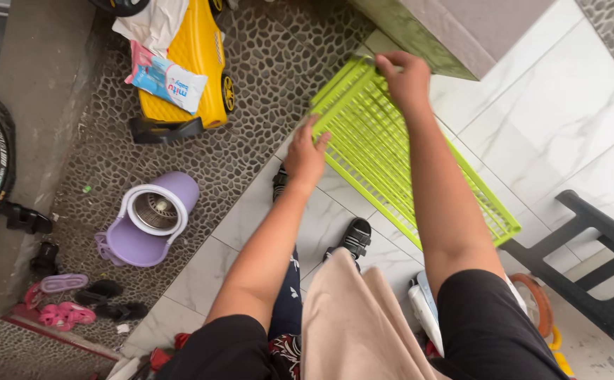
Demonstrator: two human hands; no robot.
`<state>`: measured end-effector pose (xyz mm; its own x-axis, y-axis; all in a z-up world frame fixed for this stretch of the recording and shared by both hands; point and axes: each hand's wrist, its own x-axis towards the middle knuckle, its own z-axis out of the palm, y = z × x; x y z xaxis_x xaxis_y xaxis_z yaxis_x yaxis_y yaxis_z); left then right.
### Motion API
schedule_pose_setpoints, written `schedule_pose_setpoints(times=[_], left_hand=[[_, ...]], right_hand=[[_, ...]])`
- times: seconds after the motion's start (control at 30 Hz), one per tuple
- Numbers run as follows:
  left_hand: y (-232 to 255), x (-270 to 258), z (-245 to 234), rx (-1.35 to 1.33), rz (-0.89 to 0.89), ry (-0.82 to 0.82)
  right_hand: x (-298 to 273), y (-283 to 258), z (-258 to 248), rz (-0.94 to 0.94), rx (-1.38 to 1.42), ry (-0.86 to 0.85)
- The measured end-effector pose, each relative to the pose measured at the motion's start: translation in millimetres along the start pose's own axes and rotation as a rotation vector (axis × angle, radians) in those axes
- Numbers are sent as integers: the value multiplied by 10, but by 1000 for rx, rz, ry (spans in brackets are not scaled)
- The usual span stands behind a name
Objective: The person assembles a multi-tier green plastic shelf by hand, inserting plastic tubes into the corner slots of each shelf tray and pressing them together.
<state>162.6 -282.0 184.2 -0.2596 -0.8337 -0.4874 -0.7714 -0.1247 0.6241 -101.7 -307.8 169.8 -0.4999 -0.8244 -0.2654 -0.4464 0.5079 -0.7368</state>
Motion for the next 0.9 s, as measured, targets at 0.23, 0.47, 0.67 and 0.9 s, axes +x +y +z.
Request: schedule_pose_setpoints(times=[0.23,0.47,0.67,0.9], left_hand=[[164,-10,-137,-2,-72,-56],[285,34,-204,154,-56,-120],[564,406,-86,228,323,247],[526,589,200,230,193,-23]], right_hand=[[-47,-217,-50,62,-72,19],[-217,-552,66,-84,-392,79],[-156,-680,75,188,-520,11],[58,-570,335,321,-518,122]])
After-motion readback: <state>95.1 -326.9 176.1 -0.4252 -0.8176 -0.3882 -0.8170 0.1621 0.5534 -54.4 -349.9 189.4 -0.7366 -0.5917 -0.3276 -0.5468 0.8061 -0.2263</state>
